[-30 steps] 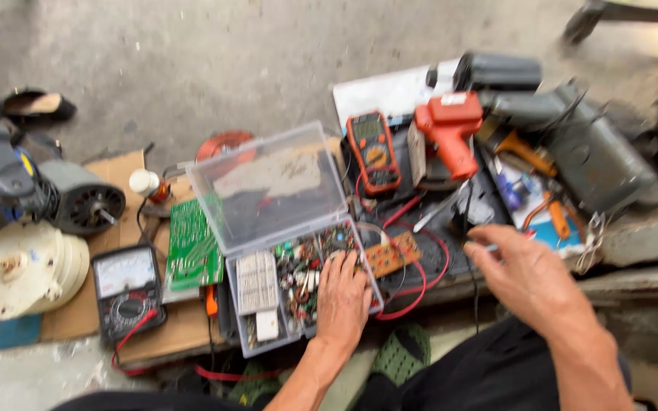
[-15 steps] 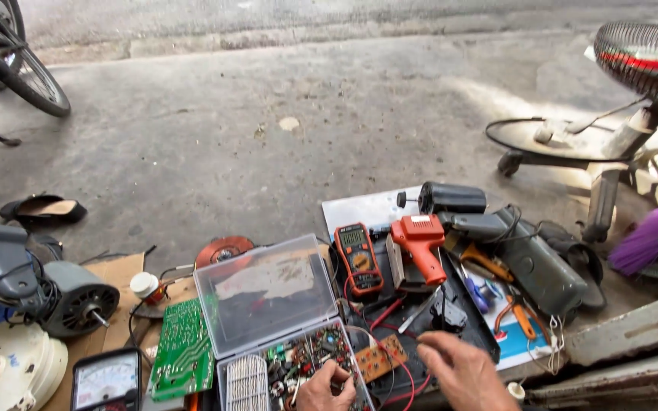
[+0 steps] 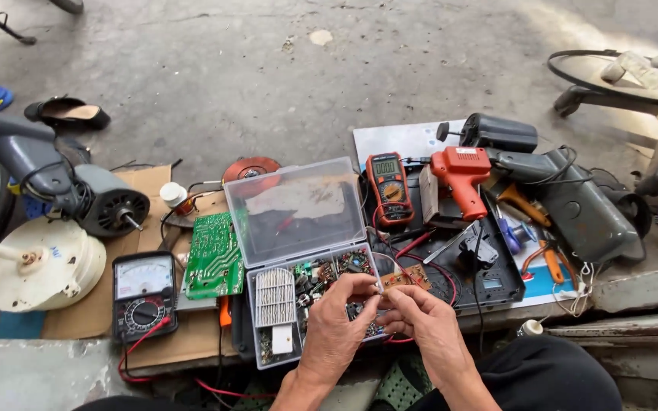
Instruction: Searching through a box of electronic components and inspecting a circuit board with a magnifying glass
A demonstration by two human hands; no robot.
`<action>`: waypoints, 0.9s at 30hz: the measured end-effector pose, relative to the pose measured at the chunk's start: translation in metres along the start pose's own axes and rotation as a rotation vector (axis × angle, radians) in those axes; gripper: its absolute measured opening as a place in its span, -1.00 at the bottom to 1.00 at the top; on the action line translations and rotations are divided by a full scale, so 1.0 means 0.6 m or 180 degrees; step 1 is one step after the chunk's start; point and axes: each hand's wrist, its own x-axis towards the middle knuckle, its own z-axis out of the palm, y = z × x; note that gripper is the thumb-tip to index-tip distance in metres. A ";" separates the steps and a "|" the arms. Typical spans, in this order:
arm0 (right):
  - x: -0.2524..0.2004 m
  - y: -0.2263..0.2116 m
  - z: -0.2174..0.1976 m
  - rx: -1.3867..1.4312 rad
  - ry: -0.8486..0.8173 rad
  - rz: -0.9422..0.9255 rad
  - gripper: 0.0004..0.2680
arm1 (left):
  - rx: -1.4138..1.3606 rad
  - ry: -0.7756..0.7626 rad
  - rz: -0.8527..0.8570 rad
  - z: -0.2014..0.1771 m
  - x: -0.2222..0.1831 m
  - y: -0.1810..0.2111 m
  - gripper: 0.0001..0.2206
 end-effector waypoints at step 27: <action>0.019 0.055 0.008 0.0597 0.0297 0.0389 -0.83 | -0.3004 0.0075 -0.2935 0.046 -0.034 -0.040 -0.71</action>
